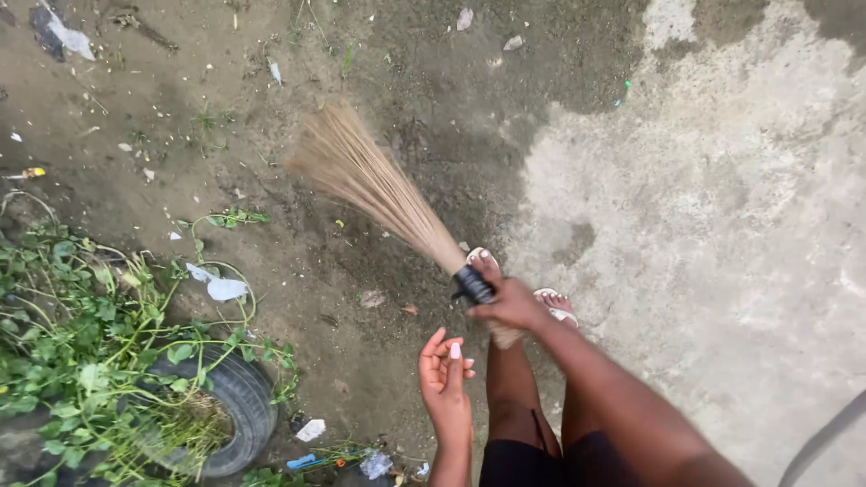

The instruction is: The recorder is sweeping an outdoor paved and dirt area using a hand broom.

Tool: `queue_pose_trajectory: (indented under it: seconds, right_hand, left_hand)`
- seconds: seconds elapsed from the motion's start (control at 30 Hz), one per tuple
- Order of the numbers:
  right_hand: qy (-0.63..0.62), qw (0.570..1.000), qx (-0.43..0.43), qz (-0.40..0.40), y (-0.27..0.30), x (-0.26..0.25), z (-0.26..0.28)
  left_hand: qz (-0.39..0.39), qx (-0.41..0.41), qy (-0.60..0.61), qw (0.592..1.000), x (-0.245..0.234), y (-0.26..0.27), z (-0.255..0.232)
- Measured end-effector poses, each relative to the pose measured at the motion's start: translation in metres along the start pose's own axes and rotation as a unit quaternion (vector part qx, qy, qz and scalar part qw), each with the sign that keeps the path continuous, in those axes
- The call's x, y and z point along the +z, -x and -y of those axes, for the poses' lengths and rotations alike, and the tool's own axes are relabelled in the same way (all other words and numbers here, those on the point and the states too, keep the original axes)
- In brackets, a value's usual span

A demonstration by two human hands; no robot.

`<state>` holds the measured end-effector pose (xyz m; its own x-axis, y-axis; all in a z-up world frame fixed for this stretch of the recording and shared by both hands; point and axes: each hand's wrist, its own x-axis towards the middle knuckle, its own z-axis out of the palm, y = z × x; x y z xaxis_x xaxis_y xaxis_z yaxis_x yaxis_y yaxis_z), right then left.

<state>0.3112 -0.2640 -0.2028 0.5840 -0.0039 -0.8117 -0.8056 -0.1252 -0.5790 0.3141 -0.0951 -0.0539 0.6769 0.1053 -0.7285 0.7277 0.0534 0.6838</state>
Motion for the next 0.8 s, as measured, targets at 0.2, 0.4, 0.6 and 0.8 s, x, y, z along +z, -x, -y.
queue_pose_trajectory:
  seconds: [0.2, 0.4, 0.6, 0.8]
  right_hand:
    - [-0.035, 0.927, 0.14, -0.346, 0.041, -0.053, -0.185]
    - [-0.688, 0.583, 0.362, -0.236, 0.006, -0.03, -0.442]
    - [-0.092, 0.97, 0.102, -0.2, -0.072, -0.038, -0.133]
    - [0.002, 0.983, -0.001, -0.183, 0.0, -0.138, -0.047]
  left_hand:
    - [0.038, 0.019, 0.011, 0.999, 0.02, -0.027, -0.018]
    - [0.048, -0.032, -0.014, 0.998, 0.03, -0.041, -0.024]
    - [0.072, -0.038, -0.062, 0.995, 0.036, -0.046, -0.021]
    - [0.095, -0.006, -0.072, 0.993, 0.082, -0.044, -0.055]
